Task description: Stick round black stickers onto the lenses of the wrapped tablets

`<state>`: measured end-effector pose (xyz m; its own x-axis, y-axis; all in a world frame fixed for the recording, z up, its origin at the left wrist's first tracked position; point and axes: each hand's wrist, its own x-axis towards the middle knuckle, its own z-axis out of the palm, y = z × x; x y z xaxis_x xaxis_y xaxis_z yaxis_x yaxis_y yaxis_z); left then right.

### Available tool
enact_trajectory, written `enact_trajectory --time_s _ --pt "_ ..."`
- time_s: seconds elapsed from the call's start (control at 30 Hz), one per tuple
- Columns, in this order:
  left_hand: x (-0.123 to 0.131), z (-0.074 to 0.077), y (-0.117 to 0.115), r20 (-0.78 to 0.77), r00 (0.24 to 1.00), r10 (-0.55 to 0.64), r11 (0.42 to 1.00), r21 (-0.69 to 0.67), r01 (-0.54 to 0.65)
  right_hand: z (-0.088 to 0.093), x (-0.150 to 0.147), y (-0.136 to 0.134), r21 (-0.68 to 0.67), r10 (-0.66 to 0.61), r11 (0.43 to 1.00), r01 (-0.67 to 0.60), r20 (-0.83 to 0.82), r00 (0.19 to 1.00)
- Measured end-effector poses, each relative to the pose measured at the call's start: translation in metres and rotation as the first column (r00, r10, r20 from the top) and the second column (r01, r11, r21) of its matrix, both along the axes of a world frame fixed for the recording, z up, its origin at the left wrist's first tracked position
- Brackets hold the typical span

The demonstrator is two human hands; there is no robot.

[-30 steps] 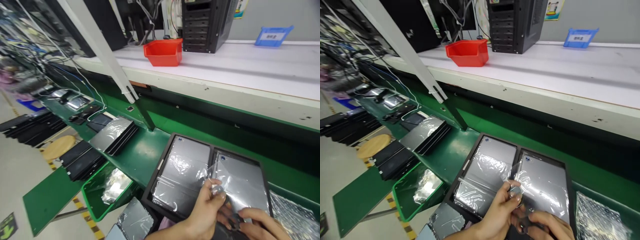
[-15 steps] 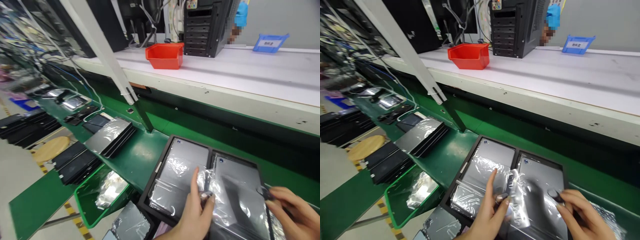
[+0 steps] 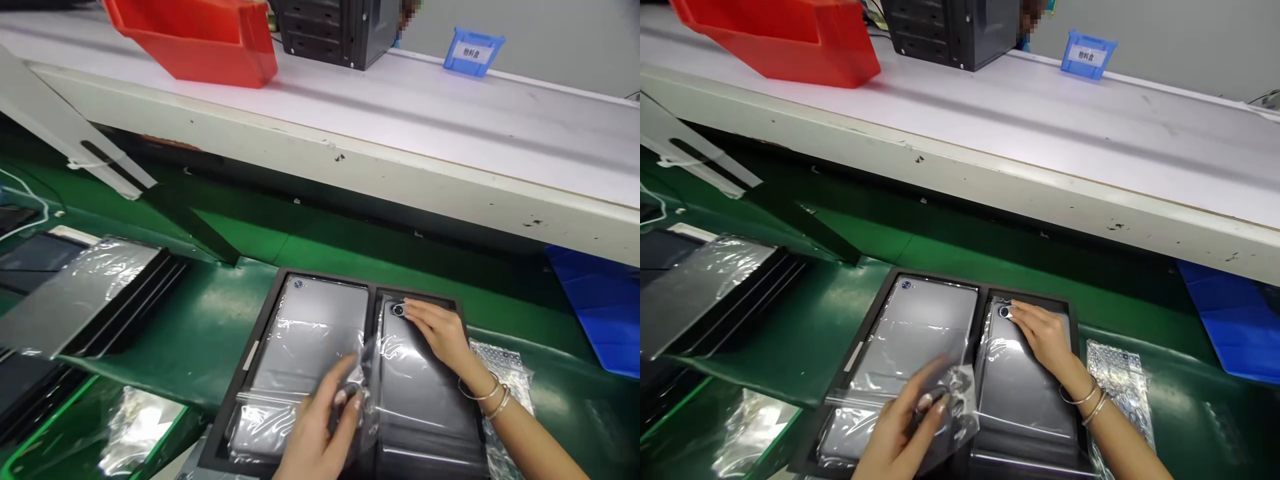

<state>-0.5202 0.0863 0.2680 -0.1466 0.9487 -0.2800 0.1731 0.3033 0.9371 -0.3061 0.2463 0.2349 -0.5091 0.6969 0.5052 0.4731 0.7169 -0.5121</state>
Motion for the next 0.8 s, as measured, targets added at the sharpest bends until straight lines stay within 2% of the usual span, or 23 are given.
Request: enact_trajectory --time_s 0.07,0.17,0.27,0.37,0.5,0.57,0.8 --pt "-0.003 0.010 0.007 -0.128 0.976 -0.179 0.981 0.055 0.187 -0.007 -0.003 0.002 0.018 -0.008 1.000 0.008 -0.003 1.000" --pt "-0.009 0.025 0.023 -0.200 0.879 -0.434 0.871 0.157 0.466 -0.012 -0.004 0.003 0.046 -0.004 0.999 0.004 -0.004 1.000" --pt "-0.013 0.039 0.039 -0.241 0.792 -0.561 0.769 0.202 0.606 -0.015 -0.004 0.002 0.073 -0.004 0.997 0.003 0.016 1.000" --pt "-0.015 0.051 0.049 -0.373 0.698 -0.611 0.696 0.166 0.698 -0.016 -0.003 0.002 0.101 -0.013 0.995 0.008 0.046 0.999" --pt "-0.017 0.058 0.061 -0.570 0.492 -0.658 0.554 0.076 0.829 -0.015 -0.003 0.001 0.146 -0.018 0.989 0.004 0.096 0.995" --pt "-0.017 0.053 0.072 -0.623 0.426 -0.656 0.505 0.057 0.861 -0.013 -0.005 0.001 0.165 -0.023 0.986 0.002 0.121 0.992" --pt "-0.004 0.026 0.117 -0.738 0.220 -0.638 0.419 -0.093 0.903 -0.012 -0.009 -0.002 0.240 -0.071 0.970 0.038 0.130 0.989"
